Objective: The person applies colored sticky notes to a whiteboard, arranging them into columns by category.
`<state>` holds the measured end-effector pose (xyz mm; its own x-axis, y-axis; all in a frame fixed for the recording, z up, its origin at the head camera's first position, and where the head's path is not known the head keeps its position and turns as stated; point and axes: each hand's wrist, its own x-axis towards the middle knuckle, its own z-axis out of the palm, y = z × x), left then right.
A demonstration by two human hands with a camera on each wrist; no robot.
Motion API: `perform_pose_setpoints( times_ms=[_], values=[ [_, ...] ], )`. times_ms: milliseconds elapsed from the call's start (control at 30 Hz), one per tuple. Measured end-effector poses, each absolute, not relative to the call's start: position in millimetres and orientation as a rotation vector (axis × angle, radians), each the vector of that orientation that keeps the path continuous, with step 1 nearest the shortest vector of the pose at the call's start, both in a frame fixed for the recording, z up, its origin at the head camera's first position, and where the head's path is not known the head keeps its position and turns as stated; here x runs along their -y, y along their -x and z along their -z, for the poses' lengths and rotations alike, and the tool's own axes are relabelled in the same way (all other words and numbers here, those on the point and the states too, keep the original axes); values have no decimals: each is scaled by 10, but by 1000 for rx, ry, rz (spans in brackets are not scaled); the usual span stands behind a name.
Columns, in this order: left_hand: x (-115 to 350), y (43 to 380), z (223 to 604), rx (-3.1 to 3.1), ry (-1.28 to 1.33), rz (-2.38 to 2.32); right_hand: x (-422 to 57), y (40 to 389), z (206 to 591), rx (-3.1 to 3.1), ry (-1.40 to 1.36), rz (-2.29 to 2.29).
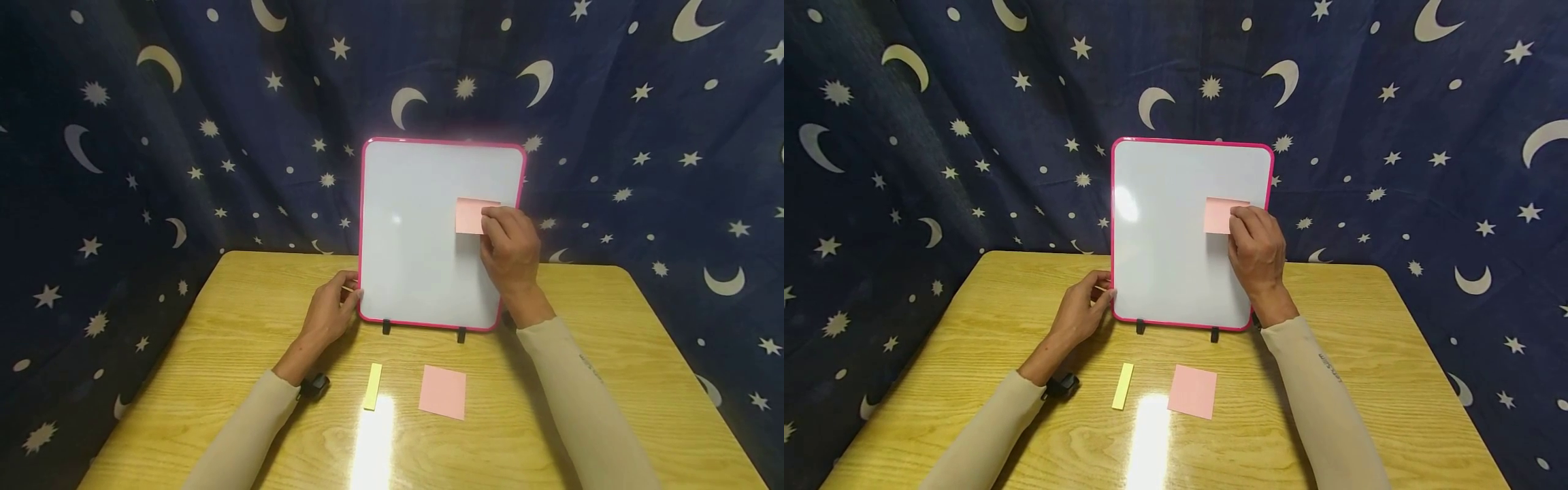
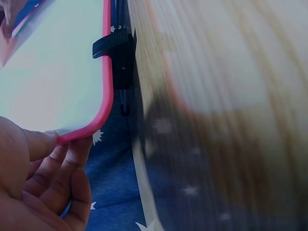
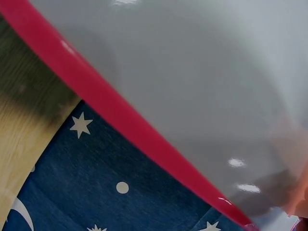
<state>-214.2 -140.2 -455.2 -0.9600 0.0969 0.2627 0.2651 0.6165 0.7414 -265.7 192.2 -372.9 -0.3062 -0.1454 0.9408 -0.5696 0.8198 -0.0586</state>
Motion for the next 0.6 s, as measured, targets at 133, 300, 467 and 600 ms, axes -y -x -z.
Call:
perform_pose_setpoints(
  times_ms=[133, 300, 467, 600],
  values=[
    [1400, 2145, 4556, 2643, 299, 1263, -1917, 2659, 3749, 1885, -531, -481],
    [1399, 2146, 4552, 2644, 298, 1253, -1922, 2664, 3763, 1896, -535, -497],
    [1402, 2142, 4546, 2641, 298, 1256, -1932, 2665, 3769, 1902, -550, -497],
    [1402, 2142, 4548, 2648, 293, 1254, -1940, 2663, 3777, 1907, -563, -490]
  ],
)
